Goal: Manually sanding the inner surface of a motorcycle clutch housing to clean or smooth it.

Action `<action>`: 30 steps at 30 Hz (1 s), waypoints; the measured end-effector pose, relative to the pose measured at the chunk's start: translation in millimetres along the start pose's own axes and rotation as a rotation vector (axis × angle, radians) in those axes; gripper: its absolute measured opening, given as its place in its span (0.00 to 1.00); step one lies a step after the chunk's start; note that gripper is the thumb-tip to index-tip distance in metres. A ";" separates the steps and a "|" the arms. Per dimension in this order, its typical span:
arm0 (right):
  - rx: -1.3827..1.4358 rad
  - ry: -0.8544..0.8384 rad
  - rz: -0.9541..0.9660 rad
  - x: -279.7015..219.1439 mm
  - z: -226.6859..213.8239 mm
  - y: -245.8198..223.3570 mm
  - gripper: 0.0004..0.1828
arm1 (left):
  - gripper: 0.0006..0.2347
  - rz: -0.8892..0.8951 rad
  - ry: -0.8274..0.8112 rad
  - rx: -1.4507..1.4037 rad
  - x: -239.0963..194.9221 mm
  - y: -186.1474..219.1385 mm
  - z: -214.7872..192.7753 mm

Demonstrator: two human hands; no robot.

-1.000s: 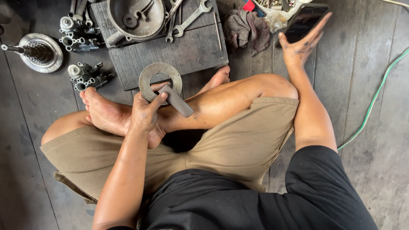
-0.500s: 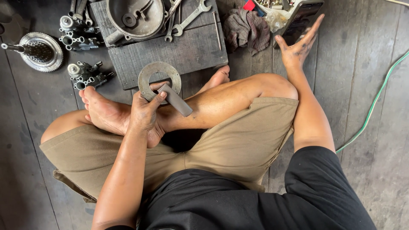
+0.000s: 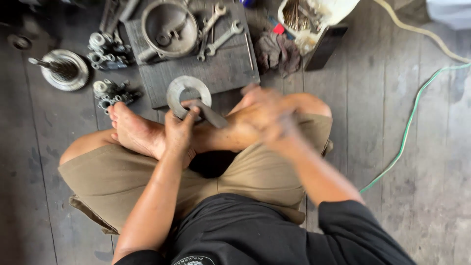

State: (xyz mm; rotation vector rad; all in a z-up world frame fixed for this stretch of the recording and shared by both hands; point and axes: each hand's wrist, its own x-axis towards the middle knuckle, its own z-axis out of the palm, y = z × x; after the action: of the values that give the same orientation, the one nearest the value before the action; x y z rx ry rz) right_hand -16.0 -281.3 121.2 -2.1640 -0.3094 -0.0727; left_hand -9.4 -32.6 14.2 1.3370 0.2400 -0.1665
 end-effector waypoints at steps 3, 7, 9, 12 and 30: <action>-0.373 -0.170 -0.027 -28.3 78.5 -12.3 0.40 | 0.09 0.127 0.066 0.014 -17.5 12.7 13.4; -0.667 -0.043 -0.182 -34.9 95.4 -50.1 0.28 | 0.19 0.237 0.017 -0.283 -45.8 46.4 15.8; -0.563 -0.096 -0.165 -37.7 98.4 -61.3 0.28 | 0.18 0.112 0.058 -0.461 -57.5 70.8 9.2; -0.391 -0.178 -0.107 -43.7 104.1 -78.1 0.29 | 0.20 -0.106 0.047 -0.690 -51.3 33.2 -9.6; -0.441 -0.026 -0.340 -65.9 120.8 -81.4 0.19 | 0.23 -0.361 0.048 -1.223 -69.3 43.1 -14.9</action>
State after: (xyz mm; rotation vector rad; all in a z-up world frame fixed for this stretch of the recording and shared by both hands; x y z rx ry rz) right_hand -107.6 -151.1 105.7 -2.5246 -0.7315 -0.3320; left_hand -66.3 -9.6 70.1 0.0746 0.5156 -0.2338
